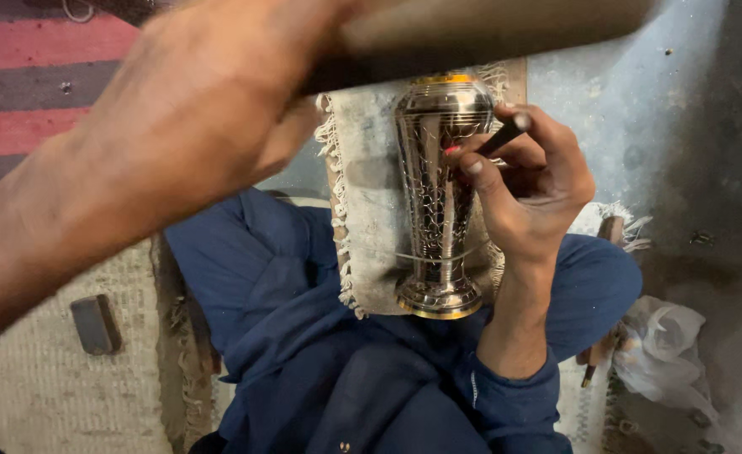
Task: The person sits cross-legged on the floor with an engraved metal vase resting on a cloth pad and hammers a small chisel against the vase surface with a wooden mallet, working the decorative pattern. They periodically reposition the chisel and rotate the vase to continue engraving different areas.
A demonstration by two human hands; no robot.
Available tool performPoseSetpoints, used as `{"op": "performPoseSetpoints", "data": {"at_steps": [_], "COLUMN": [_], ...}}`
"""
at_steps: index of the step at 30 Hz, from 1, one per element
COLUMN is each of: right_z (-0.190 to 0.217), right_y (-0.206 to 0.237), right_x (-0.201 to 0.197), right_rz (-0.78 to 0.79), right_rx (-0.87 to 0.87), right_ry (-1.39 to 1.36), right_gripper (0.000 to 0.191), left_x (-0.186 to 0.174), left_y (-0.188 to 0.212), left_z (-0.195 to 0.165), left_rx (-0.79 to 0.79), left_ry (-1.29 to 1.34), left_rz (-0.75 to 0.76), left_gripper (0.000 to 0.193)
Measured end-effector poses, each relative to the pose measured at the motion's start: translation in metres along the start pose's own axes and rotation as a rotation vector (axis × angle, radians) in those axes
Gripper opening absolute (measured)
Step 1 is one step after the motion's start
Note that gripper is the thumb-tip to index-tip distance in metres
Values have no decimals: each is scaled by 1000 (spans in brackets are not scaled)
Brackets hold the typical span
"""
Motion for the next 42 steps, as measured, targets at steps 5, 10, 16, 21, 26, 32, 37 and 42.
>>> {"op": "performPoseSetpoints", "data": {"at_steps": [5, 10, 16, 21, 26, 32, 37, 42], "right_z": [2, 3, 3, -1, -3, -6, -7, -6], "right_y": [-3, -8, -7, -6, -5, -4, -8, -4], "right_x": [2, 3, 0, -3, -4, -5, -3, -1], "right_rz": [-4, -11, 38, 43, 43, 38, 46, -23], "right_rx": [-20, -13, 9, 7, 34, 56, -20, 54], "right_ry": [-41, -45, -50, -51, -63, -128, -154, -155], "right_gripper": [35, 37, 35, 33, 33, 37, 42, 37], "left_x": [5, 7, 4, 1, 1, -1, -4, -5], "left_y": [3, -1, -7, -9, -10, -13, -18, -18], "left_z": [4, 5, 2, 1, 1, 2, 2, 0], "left_rx": [29, 12, -14, 39, 97, 58, 6, -12], "left_ry": [-46, -45, -24, -165, -219, -179, -52, 56], "left_rz": [-24, -21, -2, -43, -51, -13, 44, 58], "left_gripper": [58, 55, 51, 55, 59, 55, 56, 64]}}
Point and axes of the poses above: each hand's wrist, its own y-axis away from the middle knuckle, its own x-axis out of the palm, z = x × y, the point moved 3 cm from there along -y, towards the middle knuckle, and after that the axes turned 8 degrees about -x, right-handed, at the moved point
